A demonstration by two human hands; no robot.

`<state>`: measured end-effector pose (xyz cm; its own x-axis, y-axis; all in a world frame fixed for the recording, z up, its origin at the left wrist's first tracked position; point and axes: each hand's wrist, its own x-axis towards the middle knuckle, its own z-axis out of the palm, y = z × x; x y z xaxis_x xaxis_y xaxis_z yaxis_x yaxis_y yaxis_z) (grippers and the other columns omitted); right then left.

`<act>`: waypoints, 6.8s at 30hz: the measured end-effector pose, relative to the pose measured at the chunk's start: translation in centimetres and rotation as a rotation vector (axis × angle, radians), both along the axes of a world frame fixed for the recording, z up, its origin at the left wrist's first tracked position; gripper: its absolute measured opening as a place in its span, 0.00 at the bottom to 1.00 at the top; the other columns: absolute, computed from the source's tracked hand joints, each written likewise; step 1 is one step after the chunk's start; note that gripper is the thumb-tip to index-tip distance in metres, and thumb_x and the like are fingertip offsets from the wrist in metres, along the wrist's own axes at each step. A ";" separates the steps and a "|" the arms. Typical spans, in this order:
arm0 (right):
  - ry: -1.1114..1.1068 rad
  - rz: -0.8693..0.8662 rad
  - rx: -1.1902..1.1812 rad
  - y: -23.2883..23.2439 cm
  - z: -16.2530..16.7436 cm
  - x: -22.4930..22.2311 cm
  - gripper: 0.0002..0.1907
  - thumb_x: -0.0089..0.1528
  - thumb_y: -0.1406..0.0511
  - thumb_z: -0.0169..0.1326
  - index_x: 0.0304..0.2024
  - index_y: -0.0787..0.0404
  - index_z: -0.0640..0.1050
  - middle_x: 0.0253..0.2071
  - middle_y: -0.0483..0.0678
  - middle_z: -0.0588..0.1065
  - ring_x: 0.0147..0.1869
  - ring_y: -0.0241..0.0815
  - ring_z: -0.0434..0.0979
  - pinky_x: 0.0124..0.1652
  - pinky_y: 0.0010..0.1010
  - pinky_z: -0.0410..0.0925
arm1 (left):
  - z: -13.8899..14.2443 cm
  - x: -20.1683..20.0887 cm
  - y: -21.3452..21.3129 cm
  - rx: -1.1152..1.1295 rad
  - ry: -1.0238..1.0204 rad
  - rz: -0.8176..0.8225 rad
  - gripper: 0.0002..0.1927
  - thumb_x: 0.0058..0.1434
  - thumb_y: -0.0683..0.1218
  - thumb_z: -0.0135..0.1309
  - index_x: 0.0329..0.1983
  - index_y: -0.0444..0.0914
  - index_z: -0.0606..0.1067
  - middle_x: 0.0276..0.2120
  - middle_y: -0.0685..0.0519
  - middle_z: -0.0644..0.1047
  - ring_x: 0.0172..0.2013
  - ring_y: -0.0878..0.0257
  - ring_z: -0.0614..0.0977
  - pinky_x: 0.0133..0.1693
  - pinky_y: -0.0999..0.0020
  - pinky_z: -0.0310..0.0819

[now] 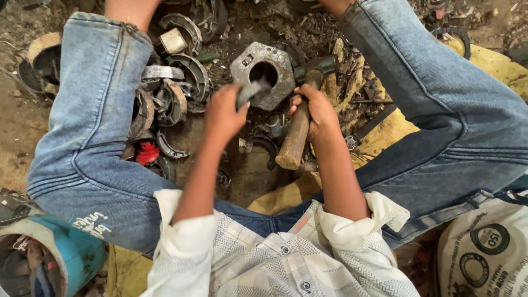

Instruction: The person sits on the ground among piles of scrap brake shoe assemblies, holds a hexagonal metal plate as an anvil, and repeatedly hammers curved brake shoe segments with a hammer to knock components loose, setting pieces aside and picking up the next shoe.

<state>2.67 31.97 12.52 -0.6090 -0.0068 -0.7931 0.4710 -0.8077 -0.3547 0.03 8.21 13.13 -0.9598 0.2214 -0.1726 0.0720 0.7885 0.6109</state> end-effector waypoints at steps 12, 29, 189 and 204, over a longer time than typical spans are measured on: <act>0.002 0.120 0.075 0.7 -1.0 -0.1 0.06 0.63 0.67 0.53 0.37 0.65 0.72 0.23 0.46 0.70 0.22 0.37 0.70 0.24 0.28 0.69 | -1.4 5.1 2.8 -0.315 0.115 0.053 0.14 0.64 0.43 0.55 0.47 0.33 0.66 0.48 0.41 0.72 0.51 0.41 0.73 0.50 0.44 0.68; 0.282 0.875 0.980 -3.2 9.2 6.3 0.18 0.59 0.66 0.62 0.48 0.68 0.73 0.25 0.44 0.74 0.23 0.35 0.75 0.25 0.29 0.69 | -4.6 5.2 3.5 -0.456 0.237 0.095 0.19 0.56 0.41 0.56 0.49 0.35 0.66 0.52 0.42 0.69 0.55 0.45 0.71 0.52 0.44 0.65; 0.684 0.388 1.114 1.2 7.7 -0.5 0.16 0.60 0.73 0.55 0.50 0.68 0.71 0.32 0.48 0.75 0.28 0.39 0.74 0.28 0.30 0.70 | -6.0 -2.3 4.8 -0.341 0.441 -0.087 0.22 0.68 0.42 0.48 0.65 0.33 0.72 0.65 0.43 0.72 0.68 0.53 0.68 0.73 0.50 0.43; 0.690 0.363 1.135 -0.7 8.4 -1.3 0.12 0.63 0.75 0.56 0.48 0.68 0.71 0.33 0.51 0.74 0.31 0.44 0.75 0.32 0.36 0.69 | -4.9 -2.1 4.7 -0.281 0.453 -0.068 0.21 0.71 0.43 0.47 0.65 0.31 0.73 0.65 0.43 0.73 0.70 0.55 0.66 0.74 0.49 0.41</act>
<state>1.38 31.28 20.96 -0.9811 0.1931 -0.0110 0.0520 0.2087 -0.9766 -2.07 12.93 8.21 -0.9372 0.2904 0.1935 0.3357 0.9017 0.2727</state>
